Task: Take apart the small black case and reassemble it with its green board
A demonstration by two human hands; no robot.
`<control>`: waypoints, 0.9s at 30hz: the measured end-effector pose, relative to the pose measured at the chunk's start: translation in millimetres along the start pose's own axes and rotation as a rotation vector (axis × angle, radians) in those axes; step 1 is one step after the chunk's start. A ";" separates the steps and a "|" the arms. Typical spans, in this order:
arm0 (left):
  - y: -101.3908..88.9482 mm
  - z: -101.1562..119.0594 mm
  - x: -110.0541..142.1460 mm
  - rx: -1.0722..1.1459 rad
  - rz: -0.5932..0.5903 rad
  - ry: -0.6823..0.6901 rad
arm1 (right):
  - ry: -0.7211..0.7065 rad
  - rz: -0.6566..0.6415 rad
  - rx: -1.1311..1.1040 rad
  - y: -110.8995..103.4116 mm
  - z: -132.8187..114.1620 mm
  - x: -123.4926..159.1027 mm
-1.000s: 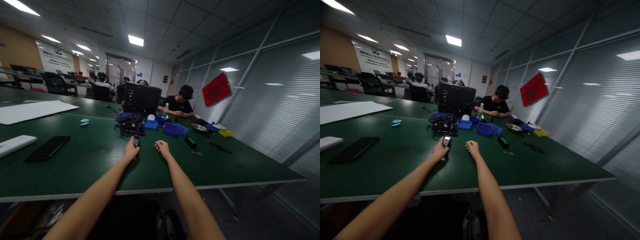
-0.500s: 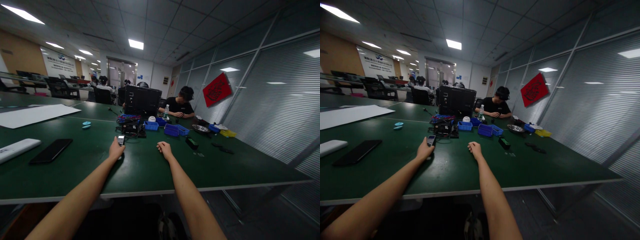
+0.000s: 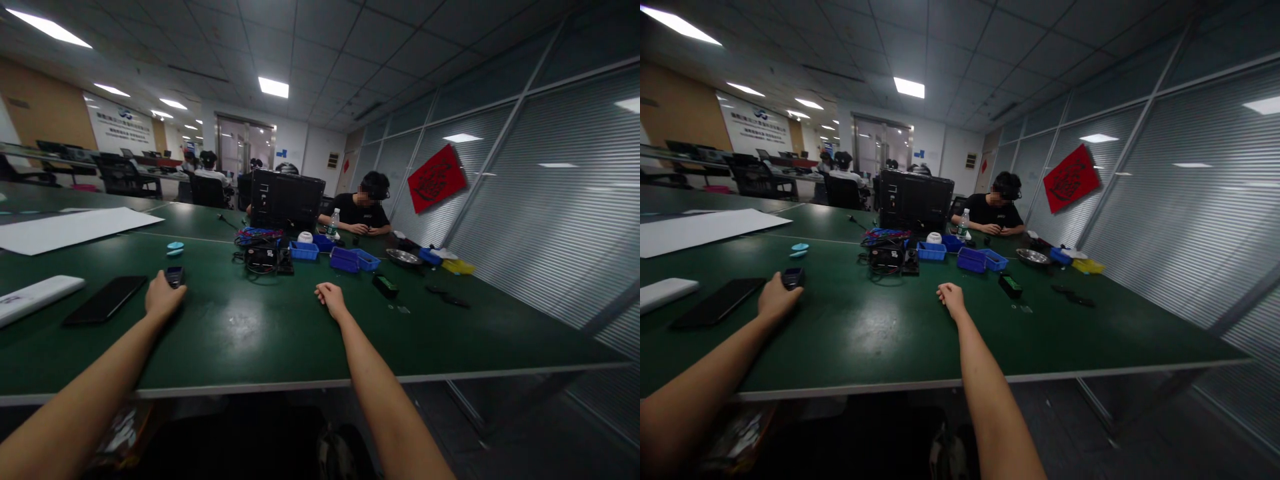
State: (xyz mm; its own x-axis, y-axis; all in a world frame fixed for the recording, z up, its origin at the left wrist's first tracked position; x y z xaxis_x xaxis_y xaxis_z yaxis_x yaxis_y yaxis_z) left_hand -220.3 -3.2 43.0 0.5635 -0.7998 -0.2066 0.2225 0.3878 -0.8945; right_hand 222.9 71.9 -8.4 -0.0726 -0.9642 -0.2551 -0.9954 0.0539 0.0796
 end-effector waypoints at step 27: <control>53.8 137.8 94.6 -0.079 0.032 0.563 | 0.008 -0.005 0.083 3.7 -5.9 2.8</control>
State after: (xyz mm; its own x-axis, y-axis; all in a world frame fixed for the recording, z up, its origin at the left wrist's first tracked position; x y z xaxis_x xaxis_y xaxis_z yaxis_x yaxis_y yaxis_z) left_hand -45.3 5.2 30.0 0.0535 -0.9176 -0.3940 0.1403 0.3975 -0.9068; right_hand 219.4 67.9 -3.1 -0.0678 -0.9665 -0.2474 -0.9975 0.0704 -0.0016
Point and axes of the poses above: each hand's wrist, its own x-axis away from the middle knuckle, its own y-axis out of the palm, z = x × y, the point moved 3 cm from there along -x, towards the middle knuckle, and after that the axes turned 11 degrees about -x, right-handed, at the moved point
